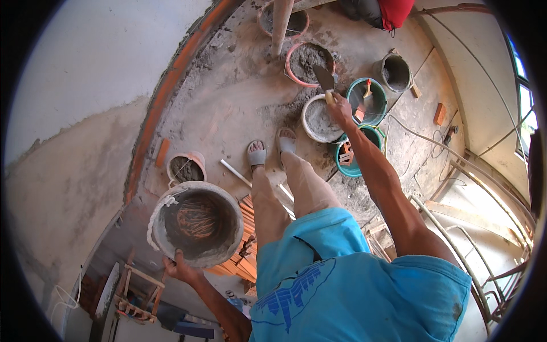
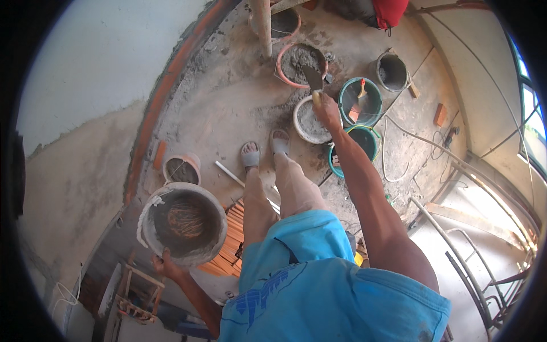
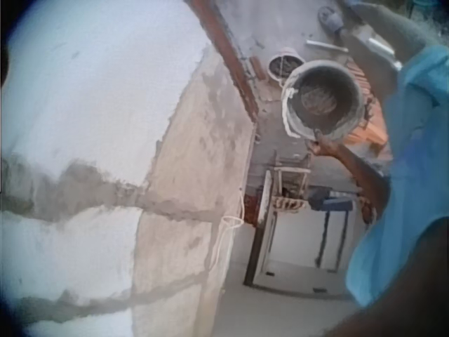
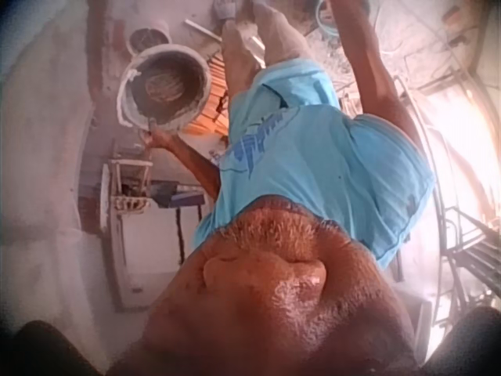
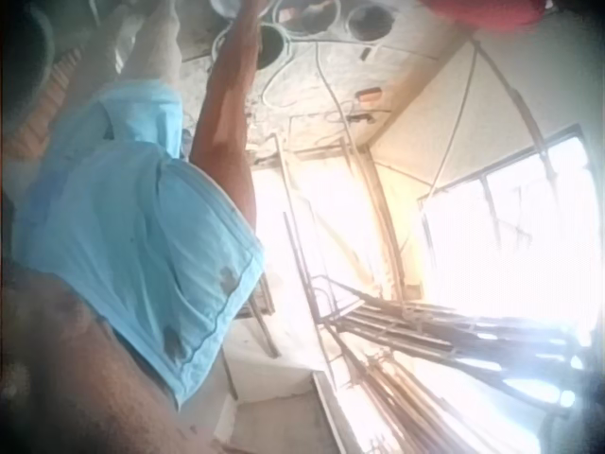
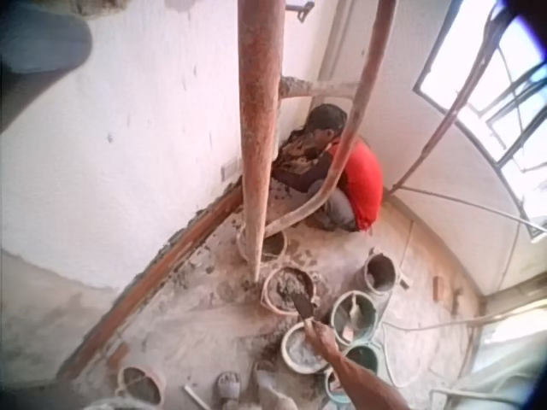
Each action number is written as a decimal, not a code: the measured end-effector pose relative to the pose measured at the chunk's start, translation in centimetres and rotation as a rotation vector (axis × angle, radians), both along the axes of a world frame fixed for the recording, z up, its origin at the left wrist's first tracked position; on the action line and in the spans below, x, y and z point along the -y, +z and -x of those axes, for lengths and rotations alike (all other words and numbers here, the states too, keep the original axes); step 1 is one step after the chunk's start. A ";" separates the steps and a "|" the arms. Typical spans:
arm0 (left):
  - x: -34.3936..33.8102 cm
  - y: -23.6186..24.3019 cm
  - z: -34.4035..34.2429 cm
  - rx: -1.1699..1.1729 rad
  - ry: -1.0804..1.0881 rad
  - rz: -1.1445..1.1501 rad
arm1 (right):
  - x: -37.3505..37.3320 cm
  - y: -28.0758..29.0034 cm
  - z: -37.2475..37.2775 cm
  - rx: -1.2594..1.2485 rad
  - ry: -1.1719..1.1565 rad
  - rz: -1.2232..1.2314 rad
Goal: The person uses a trowel to scoop mortar from a bucket and spreads it onto the upper rim of the bucket.
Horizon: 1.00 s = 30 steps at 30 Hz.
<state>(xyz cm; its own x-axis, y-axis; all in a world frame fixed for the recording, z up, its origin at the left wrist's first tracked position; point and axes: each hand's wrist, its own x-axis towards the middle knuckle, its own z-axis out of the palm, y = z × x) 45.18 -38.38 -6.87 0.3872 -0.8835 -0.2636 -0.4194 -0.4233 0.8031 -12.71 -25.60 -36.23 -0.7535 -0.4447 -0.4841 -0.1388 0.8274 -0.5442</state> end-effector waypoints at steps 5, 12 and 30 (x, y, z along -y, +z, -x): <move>1.3 -0.1 2.2 -0.070 -0.033 0.024 | -3.9 5.9 -3.1 0.493 -0.144 0.088; 5.0 -1.0 5.7 -0.199 -0.173 0.113 | -6.8 19.3 -9.6 0.838 -0.241 0.485; 11.8 2.8 9.9 -0.377 -0.450 0.294 | 2.7 35.6 -18.9 -0.036 0.801 0.330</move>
<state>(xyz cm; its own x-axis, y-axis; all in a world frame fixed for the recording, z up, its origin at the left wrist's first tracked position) 35.33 -50.20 -4.08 -0.1083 -0.9936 -0.0314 -0.1712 -0.0125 0.9852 6.22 -28.31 -0.60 -0.1662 -0.9616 -0.2184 -0.6340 0.2738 -0.7232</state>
